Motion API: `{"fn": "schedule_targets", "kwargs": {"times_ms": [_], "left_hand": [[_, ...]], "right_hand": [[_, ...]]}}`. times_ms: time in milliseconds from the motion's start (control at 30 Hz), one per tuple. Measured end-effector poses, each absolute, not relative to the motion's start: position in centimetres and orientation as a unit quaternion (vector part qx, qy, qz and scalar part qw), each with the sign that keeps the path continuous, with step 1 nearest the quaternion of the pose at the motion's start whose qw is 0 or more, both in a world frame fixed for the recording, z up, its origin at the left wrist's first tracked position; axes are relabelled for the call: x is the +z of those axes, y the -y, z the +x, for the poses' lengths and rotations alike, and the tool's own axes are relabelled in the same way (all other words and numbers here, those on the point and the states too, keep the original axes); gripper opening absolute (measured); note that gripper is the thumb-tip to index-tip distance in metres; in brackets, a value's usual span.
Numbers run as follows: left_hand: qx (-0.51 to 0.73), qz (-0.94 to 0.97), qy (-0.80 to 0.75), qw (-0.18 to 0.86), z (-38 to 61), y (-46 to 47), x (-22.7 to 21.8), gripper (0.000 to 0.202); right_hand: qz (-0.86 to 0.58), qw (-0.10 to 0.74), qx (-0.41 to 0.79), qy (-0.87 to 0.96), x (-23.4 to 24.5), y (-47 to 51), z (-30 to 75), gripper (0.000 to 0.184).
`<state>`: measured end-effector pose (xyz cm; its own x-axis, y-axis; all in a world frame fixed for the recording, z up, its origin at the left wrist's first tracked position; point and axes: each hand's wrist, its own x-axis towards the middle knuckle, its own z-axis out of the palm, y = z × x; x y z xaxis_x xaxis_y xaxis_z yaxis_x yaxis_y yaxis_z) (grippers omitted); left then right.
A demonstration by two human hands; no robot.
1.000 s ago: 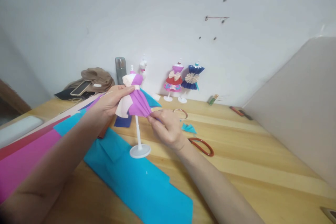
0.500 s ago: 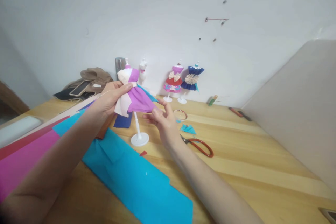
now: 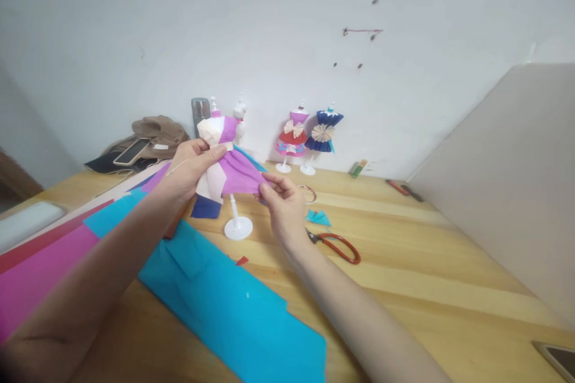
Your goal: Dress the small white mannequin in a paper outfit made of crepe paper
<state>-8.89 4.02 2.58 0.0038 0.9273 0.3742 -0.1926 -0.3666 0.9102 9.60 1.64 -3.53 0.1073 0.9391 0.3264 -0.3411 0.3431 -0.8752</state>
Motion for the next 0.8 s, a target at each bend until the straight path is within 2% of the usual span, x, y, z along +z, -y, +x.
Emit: {"fn": "schedule_targets", "kwargs": {"times_ms": [367, 500, 600, 700, 800], "left_hand": [[0.602, 0.556, -0.357, 0.448, -8.7, -4.0, 2.4, 0.036], [0.599, 0.556, -0.362, 0.448, -8.6, -3.6, 2.6, 0.035], [0.578, 0.567, -0.378, 0.448, -8.1, -2.6, 3.1, 0.034], [0.545, 0.592, -0.398, 0.441, -7.5, -1.7, 3.4, 0.033], [0.521, 0.608, -0.407, 0.441, -7.1, -1.9, 3.1, 0.035]], "right_hand": [[-0.377, 0.664, 0.438, 0.475, -4.9, -2.7, 9.6, 0.026], [-0.395, 0.672, 0.386, 0.493, -4.9, -2.5, 9.9, 0.022], [-0.410, 0.669, 0.264, 0.561, -4.1, -1.9, 10.4, 0.022], [-0.405, 0.632, 0.098, 0.654, -3.2, -1.4, 10.7, 0.019], [-0.385, 0.597, -0.012, 0.704, -2.9, -1.5, 11.0, 0.012]]}}
